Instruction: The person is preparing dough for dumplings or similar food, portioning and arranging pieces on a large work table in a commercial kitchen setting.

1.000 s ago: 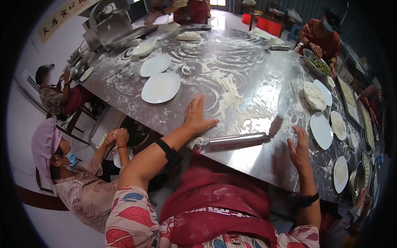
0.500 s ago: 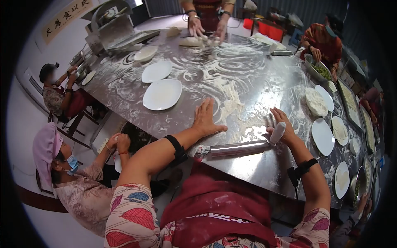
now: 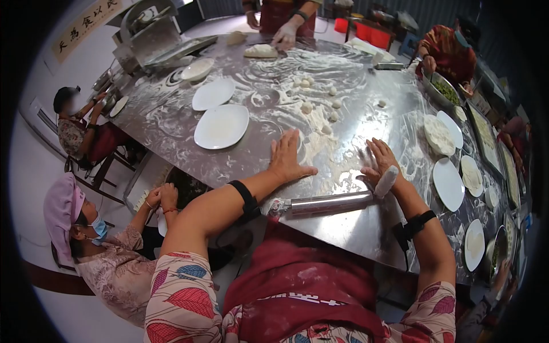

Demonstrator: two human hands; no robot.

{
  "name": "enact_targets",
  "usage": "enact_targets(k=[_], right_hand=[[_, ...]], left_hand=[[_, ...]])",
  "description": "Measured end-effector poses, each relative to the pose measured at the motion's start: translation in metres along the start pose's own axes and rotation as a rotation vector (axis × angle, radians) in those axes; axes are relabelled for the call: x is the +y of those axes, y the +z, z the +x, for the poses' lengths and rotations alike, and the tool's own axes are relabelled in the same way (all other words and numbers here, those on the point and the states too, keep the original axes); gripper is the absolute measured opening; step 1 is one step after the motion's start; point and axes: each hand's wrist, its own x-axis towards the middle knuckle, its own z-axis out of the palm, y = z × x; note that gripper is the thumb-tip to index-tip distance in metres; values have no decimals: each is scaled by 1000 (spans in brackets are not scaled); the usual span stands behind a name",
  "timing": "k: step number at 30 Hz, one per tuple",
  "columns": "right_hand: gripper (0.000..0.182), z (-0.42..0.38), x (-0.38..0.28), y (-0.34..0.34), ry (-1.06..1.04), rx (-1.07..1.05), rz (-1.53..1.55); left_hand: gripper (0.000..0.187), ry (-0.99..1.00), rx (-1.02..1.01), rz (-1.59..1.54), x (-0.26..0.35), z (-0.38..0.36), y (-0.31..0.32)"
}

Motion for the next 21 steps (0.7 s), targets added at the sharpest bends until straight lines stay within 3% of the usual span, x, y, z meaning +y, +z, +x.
enact_targets(k=[6,15,21], right_hand=[[80,-8,-10,-11,32,12,3],[53,-90,-26,-56,280,226,144],[45,-157,-38,-94,358,262,115]], left_hand=[[124,14,-2,-31,1,1,2],[81,143,35,-98,12,6,1],[71,221,-40,-111,26,27,-1]])
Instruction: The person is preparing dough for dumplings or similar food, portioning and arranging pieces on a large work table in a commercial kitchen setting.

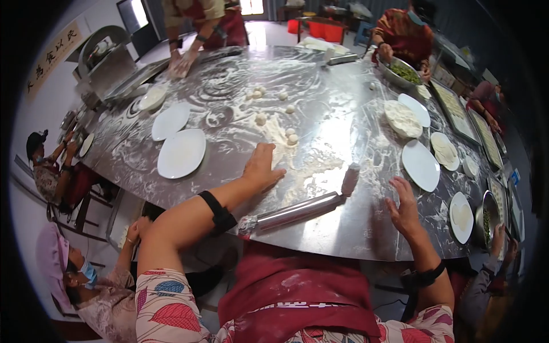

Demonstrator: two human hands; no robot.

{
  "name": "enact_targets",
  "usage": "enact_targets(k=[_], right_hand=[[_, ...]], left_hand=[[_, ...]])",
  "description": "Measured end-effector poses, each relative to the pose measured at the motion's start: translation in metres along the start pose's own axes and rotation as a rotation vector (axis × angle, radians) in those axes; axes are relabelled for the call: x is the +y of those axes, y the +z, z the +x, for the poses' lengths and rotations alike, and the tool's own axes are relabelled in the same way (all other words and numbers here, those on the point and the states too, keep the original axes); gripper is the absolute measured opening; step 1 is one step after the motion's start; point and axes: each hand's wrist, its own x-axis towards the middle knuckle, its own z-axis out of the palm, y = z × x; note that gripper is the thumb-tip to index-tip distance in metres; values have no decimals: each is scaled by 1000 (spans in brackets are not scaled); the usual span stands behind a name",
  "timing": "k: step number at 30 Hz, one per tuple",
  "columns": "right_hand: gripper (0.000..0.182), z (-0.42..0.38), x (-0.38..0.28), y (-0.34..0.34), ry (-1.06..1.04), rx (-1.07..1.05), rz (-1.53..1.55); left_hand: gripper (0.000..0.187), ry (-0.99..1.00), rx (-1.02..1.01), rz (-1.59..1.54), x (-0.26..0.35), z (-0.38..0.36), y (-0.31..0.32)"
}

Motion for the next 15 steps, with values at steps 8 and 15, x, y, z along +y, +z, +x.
enact_targets(k=[8,15], right_hand=[[42,70,-20,-26,8,9,176],[44,13,-18,0,-13,25,66]], left_hand=[[59,186,106,13,-5,3,7],[35,183,183,-109,-9,-10,-3]])
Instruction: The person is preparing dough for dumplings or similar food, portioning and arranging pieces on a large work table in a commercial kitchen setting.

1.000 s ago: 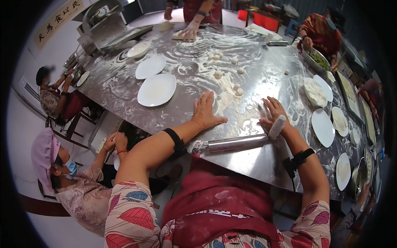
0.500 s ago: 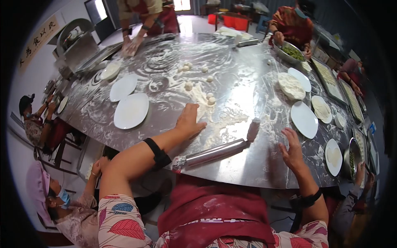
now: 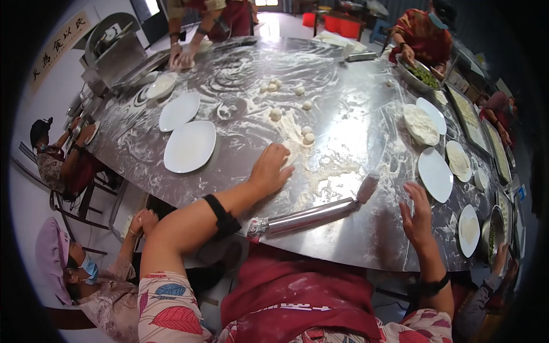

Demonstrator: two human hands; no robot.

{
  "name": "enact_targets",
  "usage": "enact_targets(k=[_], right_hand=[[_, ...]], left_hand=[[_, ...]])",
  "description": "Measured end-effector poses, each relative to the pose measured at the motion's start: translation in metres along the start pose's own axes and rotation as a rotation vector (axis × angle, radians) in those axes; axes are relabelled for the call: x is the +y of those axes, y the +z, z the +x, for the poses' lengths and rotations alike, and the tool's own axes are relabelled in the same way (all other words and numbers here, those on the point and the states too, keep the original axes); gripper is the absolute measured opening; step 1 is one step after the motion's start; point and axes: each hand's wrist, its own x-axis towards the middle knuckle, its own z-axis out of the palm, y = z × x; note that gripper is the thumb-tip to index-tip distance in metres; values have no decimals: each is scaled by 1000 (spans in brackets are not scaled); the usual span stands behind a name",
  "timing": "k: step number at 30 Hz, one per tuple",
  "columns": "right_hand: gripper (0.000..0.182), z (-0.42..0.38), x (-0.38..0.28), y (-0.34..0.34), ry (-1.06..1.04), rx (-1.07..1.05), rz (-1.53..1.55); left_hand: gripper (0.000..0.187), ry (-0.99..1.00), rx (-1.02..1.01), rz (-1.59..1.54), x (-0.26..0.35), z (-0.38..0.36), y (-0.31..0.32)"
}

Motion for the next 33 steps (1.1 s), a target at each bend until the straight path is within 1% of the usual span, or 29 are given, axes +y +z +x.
enact_targets(k=[2,3,6,8,10,11,13,16,17,19,20,21,23,25,29,32,33], right_hand=[[43,-32,6,0,-53,23,-119],[42,-47,7,0,-26,32,-144],[39,-90,14,1,32,76,-217],[37,-113,24,8,53,115,-254],[35,-127,24,18,106,149,-219],[34,-133,24,21,136,163,-200],[32,-137,27,24,109,192,-237],[31,-135,20,28,110,240,-236],[31,-135,20,27,93,242,-242],[30,-137,21,22,82,227,-251],[30,-137,22,23,90,216,-249],[29,-138,22,24,99,206,-243],[29,-139,20,26,108,206,-238],[29,-136,18,26,88,224,-243],[30,-136,18,26,63,204,-282],[30,-138,21,27,57,185,-288],[30,-137,22,26,55,184,-289]], left_hand=[[33,-22,-17,-25,-3,20,9],[32,-30,-22,-37,-4,31,15],[31,-136,-73,193,17,70,30],[33,-169,-133,345,29,88,38],[38,-190,-195,464,29,106,48],[39,-213,-193,462,27,110,54],[41,-256,-189,459,20,113,62],[41,-230,-157,425,9,111,63],[39,-196,-73,324,4,109,60],[36,-142,88,112,-12,98,51],[31,-70,157,77,-27,91,44],[30,-112,130,19,-33,82,29],[29,-133,48,78,-41,53,-5],[28,-194,-9,54,-44,18,-33],[29,-383,-175,-124,-43,-40,-55],[36,-266,-182,-130,-50,-54,-58],[40,-264,-165,-156,-51,-55,-58]])
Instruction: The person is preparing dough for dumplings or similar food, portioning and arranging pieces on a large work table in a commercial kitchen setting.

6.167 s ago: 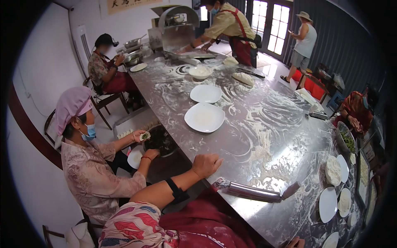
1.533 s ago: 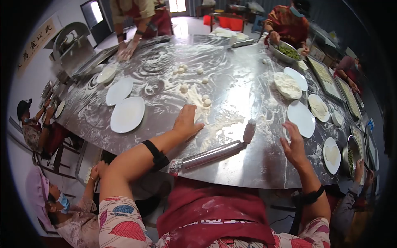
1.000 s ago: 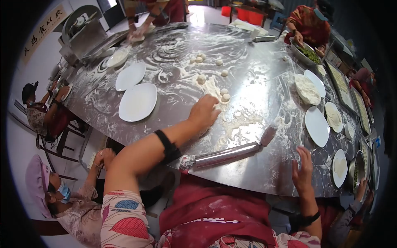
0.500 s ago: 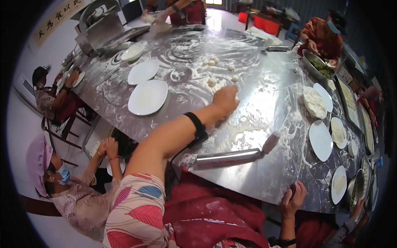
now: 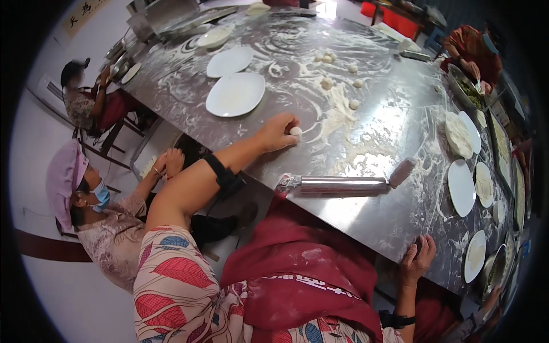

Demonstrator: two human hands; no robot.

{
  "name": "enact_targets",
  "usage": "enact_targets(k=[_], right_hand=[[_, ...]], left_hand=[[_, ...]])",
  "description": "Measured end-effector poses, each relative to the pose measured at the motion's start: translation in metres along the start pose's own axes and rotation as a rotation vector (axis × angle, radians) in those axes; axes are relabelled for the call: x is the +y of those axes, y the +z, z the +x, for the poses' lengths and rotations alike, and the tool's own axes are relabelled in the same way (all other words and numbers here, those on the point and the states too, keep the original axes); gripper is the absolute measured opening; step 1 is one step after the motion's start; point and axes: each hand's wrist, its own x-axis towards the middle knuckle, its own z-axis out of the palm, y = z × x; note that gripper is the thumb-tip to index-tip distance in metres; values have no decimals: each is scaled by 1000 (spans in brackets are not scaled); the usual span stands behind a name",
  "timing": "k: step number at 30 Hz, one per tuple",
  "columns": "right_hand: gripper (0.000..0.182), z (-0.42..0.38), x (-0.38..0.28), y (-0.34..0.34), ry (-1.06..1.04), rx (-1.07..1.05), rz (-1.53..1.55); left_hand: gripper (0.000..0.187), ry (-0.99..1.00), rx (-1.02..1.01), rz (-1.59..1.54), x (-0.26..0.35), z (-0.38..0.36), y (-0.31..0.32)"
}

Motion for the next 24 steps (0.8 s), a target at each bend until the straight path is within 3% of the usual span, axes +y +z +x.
enact_targets(k=[8,11,15,20,21,24], right_hand=[[35,0,4,2,-18,-22,-29],[37,1,3,1,-27,-39,-45],[36,1,0,3,-17,-43,-34],[46,6,-3,0,-18,-76,-54],[47,5,-1,-1,-17,-81,-57],[48,5,-2,-3,-10,-84,-57]], left_hand=[[62,73,301,53,28,56,-19],[80,71,184,396,38,61,-5],[88,146,-83,678,45,44,33],[87,106,-219,663,35,41,42],[77,209,-73,655,30,39,44],[64,12,8,143,19,51,39]])
